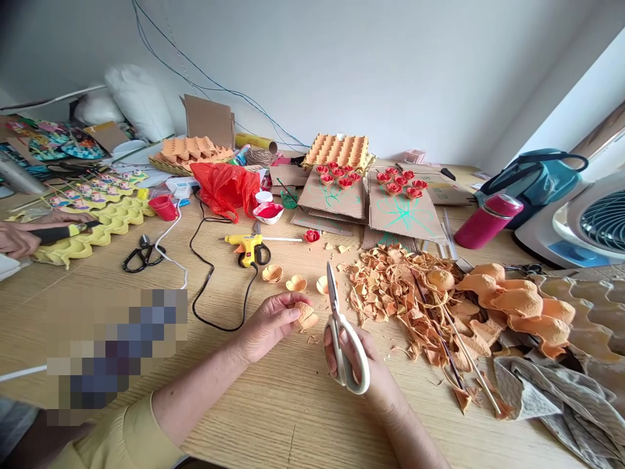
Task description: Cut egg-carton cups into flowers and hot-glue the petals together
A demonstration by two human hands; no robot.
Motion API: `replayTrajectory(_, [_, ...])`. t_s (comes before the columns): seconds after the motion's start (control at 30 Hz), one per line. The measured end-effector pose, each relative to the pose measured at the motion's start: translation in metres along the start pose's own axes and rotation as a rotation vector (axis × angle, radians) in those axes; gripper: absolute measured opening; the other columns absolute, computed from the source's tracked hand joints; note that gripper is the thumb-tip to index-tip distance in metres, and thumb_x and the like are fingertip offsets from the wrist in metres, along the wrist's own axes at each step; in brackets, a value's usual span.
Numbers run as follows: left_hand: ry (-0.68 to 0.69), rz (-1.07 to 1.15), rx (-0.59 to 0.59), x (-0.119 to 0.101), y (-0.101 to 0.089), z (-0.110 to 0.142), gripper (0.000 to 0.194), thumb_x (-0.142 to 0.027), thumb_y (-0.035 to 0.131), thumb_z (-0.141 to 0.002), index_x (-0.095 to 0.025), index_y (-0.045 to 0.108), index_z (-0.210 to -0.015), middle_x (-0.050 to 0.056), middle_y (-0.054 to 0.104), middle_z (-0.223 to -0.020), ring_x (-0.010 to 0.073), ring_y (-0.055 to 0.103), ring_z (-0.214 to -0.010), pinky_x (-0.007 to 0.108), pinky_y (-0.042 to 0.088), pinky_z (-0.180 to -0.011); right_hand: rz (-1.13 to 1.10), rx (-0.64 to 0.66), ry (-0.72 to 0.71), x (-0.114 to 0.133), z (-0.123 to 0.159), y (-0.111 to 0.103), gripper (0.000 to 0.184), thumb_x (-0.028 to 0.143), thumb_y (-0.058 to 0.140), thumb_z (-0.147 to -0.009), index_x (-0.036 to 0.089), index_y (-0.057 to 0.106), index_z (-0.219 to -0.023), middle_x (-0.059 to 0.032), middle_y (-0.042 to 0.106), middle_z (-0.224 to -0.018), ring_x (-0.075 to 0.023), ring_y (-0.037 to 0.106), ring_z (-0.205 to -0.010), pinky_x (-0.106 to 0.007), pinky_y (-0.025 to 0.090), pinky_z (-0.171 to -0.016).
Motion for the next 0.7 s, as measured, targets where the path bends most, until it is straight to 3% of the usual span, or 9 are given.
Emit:
replayTrajectory(0.17, [0.119,-0.114,-0.136,-0.01,-0.013,-0.001,0.029,-0.036,0.086,-0.068,-0.016,0.071,-0.084,0.0,0.066,-0.077,0.0129,0.057,-0.076,0.028,0.042,-0.078,0.428,-0.084,-0.068,0.013,0.004,-0.009,0.041,0.06,0.048,-0.095,0.022,0.057,-0.086,-0.0001,0.056,-0.066,-0.0152,0.048,-0.059,-0.028,0.037,-0.054])
replayTrajectory(0.33, [0.267,-0.339,-0.172,-0.027,-0.015,0.002,0.024,-0.037,0.08,-0.075,-0.016,0.072,-0.083,0.002,0.066,-0.088,0.0154,0.056,-0.086,0.028,0.04,-0.081,0.862,-0.152,-0.229,0.03,0.01,-0.008,0.03,0.044,0.05,-0.097,0.022,0.051,-0.077,-0.0024,0.06,-0.076,-0.019,0.053,-0.072,-0.033,0.041,-0.069])
replayTrajectory(0.5, [0.262,-0.305,-0.216,-0.024,-0.023,0.002,0.022,-0.037,0.08,-0.076,-0.017,0.07,-0.081,-0.003,0.06,-0.075,0.0115,0.051,-0.075,0.025,0.038,-0.076,1.153,-0.147,-0.38,0.034,0.01,-0.001,0.02,0.034,0.053,-0.095,0.022,0.048,-0.08,-0.0002,0.057,-0.075,-0.0187,0.052,-0.069,-0.035,0.037,-0.073])
replayTrajectory(0.7, [0.263,-0.252,-0.196,-0.023,-0.022,0.0,0.023,-0.036,0.081,-0.076,-0.017,0.072,-0.085,-0.001,0.065,-0.08,0.0107,0.053,-0.075,0.025,0.041,-0.077,1.389,-0.202,-0.435,0.035,0.009,0.001,0.017,0.035,0.055,-0.094,0.023,0.047,-0.085,-0.0003,0.058,-0.078,-0.0208,0.055,-0.073,-0.037,0.033,-0.077])
Point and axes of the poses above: each hand's wrist, its own z-axis away from the middle knuckle, its own y-axis out of the palm, x = y × z, the point moved 9 cm from there along -z, towards the middle knuckle
